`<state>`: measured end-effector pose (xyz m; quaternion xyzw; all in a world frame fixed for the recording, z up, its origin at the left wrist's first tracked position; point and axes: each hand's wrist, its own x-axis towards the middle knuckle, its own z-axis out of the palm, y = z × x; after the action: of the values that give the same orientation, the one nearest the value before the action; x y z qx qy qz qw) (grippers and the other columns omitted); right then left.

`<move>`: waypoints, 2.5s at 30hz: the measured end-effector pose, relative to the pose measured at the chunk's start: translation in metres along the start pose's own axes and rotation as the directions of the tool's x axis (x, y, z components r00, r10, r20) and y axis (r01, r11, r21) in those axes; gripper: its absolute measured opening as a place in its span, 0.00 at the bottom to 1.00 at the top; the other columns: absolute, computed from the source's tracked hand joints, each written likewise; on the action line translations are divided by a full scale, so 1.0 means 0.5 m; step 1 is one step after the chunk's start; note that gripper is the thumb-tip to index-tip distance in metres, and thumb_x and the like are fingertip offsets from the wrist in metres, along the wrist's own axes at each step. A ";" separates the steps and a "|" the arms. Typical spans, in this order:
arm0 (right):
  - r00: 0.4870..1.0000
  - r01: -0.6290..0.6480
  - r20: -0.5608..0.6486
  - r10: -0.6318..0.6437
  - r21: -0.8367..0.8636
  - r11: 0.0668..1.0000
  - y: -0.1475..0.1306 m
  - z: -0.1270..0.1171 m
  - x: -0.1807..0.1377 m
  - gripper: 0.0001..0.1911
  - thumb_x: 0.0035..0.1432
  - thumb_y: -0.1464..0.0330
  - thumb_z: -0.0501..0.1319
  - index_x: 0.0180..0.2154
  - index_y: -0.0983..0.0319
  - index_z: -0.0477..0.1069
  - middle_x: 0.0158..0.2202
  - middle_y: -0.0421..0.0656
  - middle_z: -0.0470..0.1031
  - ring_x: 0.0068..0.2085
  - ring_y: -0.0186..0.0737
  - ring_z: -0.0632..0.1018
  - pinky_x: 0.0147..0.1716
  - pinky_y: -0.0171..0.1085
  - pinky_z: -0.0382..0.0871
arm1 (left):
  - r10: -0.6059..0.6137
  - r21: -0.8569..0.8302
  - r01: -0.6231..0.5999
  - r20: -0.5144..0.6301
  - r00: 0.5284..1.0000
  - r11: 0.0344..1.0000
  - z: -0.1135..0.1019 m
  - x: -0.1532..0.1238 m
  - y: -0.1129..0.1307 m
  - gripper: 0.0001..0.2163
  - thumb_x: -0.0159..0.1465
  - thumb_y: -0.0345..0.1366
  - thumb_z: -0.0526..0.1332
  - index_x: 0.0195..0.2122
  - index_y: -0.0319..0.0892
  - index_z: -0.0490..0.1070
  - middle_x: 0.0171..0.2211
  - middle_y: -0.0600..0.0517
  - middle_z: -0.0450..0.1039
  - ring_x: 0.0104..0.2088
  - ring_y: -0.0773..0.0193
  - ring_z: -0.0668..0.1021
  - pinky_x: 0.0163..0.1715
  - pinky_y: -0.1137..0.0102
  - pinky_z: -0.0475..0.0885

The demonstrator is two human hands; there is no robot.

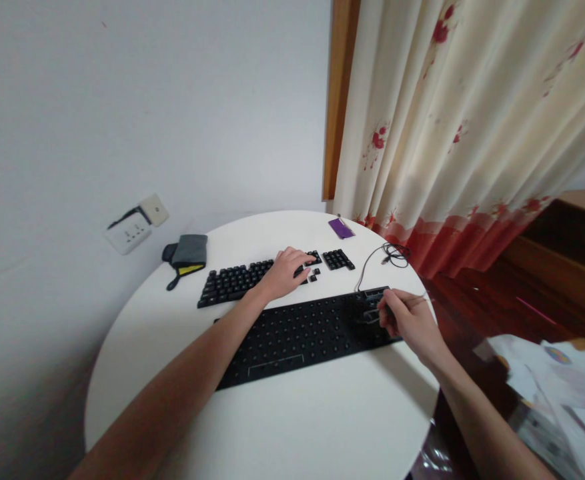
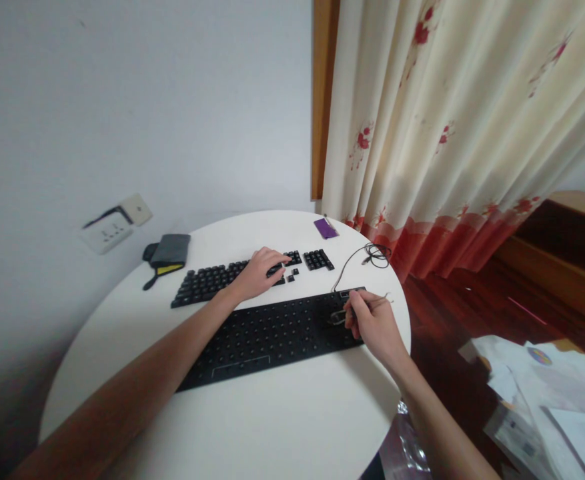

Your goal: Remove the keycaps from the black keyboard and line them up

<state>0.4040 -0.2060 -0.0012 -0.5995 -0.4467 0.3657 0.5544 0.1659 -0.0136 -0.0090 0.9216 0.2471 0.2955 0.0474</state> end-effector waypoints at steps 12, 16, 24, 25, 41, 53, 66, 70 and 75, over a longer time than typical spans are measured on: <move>0.938 0.334 0.092 -0.333 0.005 0.942 -0.028 0.173 0.178 0.17 0.61 0.57 0.56 0.29 0.63 0.72 0.20 0.39 0.72 0.19 0.32 0.69 0.21 0.32 0.62 | 0.102 -0.111 -0.115 -0.117 0.988 0.987 0.004 0.005 0.026 0.16 0.64 0.46 0.62 0.48 0.43 0.71 0.42 0.47 0.75 0.43 0.56 0.74 0.46 0.60 0.67; 0.958 0.246 0.136 -0.254 0.074 0.966 0.001 0.180 0.174 0.18 0.61 0.55 0.56 0.35 0.63 0.75 0.29 0.43 0.77 0.27 0.35 0.76 0.26 0.32 0.69 | 0.101 -0.121 -0.114 -0.111 0.989 0.986 0.012 0.003 0.022 0.10 0.67 0.40 0.59 0.44 0.42 0.73 0.39 0.47 0.76 0.41 0.58 0.74 0.44 0.61 0.69; 0.980 0.165 0.084 -0.178 0.143 0.976 0.027 0.184 0.174 0.20 0.58 0.56 0.58 0.35 0.66 0.76 0.26 0.47 0.78 0.27 0.38 0.78 0.30 0.36 0.74 | 0.048 -0.115 -0.050 -0.020 0.999 0.992 0.024 0.002 0.026 0.10 0.66 0.39 0.59 0.47 0.45 0.74 0.44 0.47 0.77 0.45 0.57 0.75 0.49 0.57 0.68; 0.980 0.182 0.061 -0.191 0.129 0.975 0.029 0.186 0.173 0.19 0.58 0.56 0.58 0.33 0.66 0.76 0.25 0.46 0.78 0.26 0.38 0.78 0.29 0.36 0.74 | 0.054 -0.127 -0.056 -0.024 0.998 0.990 0.026 0.002 0.028 0.10 0.66 0.39 0.60 0.46 0.45 0.74 0.44 0.47 0.77 0.45 0.57 0.75 0.49 0.57 0.68; 0.941 0.250 -0.267 -0.207 0.139 0.958 0.027 0.115 0.207 0.20 0.59 0.55 0.55 0.31 0.65 0.74 0.28 0.48 0.80 0.25 0.39 0.78 0.28 0.36 0.73 | -0.199 0.119 0.189 0.075 0.977 0.975 0.069 0.052 0.051 0.03 0.57 0.37 0.68 0.32 0.47 0.79 0.39 0.50 0.74 0.43 0.53 0.72 0.45 0.57 0.66; 0.946 0.251 -0.237 -0.219 0.112 0.962 0.024 0.117 0.203 0.21 0.59 0.54 0.55 0.32 0.65 0.74 0.28 0.49 0.80 0.26 0.40 0.78 0.27 0.36 0.72 | -0.208 0.140 0.205 0.003 0.978 0.969 0.080 0.032 0.040 0.12 0.55 0.38 0.69 0.41 0.48 0.78 0.45 0.48 0.66 0.47 0.51 0.65 0.49 0.53 0.64; 0.950 0.242 -0.227 -0.215 0.101 0.965 0.022 0.118 0.200 0.21 0.58 0.54 0.54 0.31 0.65 0.74 0.28 0.49 0.80 0.26 0.39 0.78 0.26 0.35 0.71 | -0.188 0.141 0.186 -0.001 0.982 0.972 0.066 0.031 0.038 0.12 0.55 0.40 0.70 0.40 0.48 0.78 0.47 0.48 0.65 0.48 0.51 0.65 0.48 0.54 0.65; 0.952 0.238 -0.223 -0.209 0.109 0.965 0.022 0.117 0.201 0.20 0.59 0.55 0.54 0.31 0.65 0.75 0.28 0.49 0.80 0.26 0.39 0.78 0.26 0.35 0.71 | -0.258 0.190 0.247 0.032 0.966 0.950 0.044 0.022 0.025 0.13 0.52 0.44 0.71 0.37 0.46 0.78 0.48 0.47 0.64 0.49 0.47 0.64 0.46 0.52 0.64; 0.952 0.243 -0.223 -0.211 0.124 0.962 0.025 0.117 0.202 0.20 0.59 0.55 0.55 0.31 0.65 0.75 0.28 0.49 0.80 0.26 0.39 0.78 0.25 0.35 0.70 | -0.313 0.184 0.289 0.116 0.943 0.939 0.039 0.015 0.017 0.09 0.52 0.44 0.70 0.32 0.46 0.79 0.49 0.47 0.64 0.50 0.45 0.64 0.46 0.50 0.62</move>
<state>0.3847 -0.0910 -0.0148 -0.5356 -0.4238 0.2674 0.6797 0.1856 -0.0164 -0.0192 0.8924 0.4050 0.1961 0.0337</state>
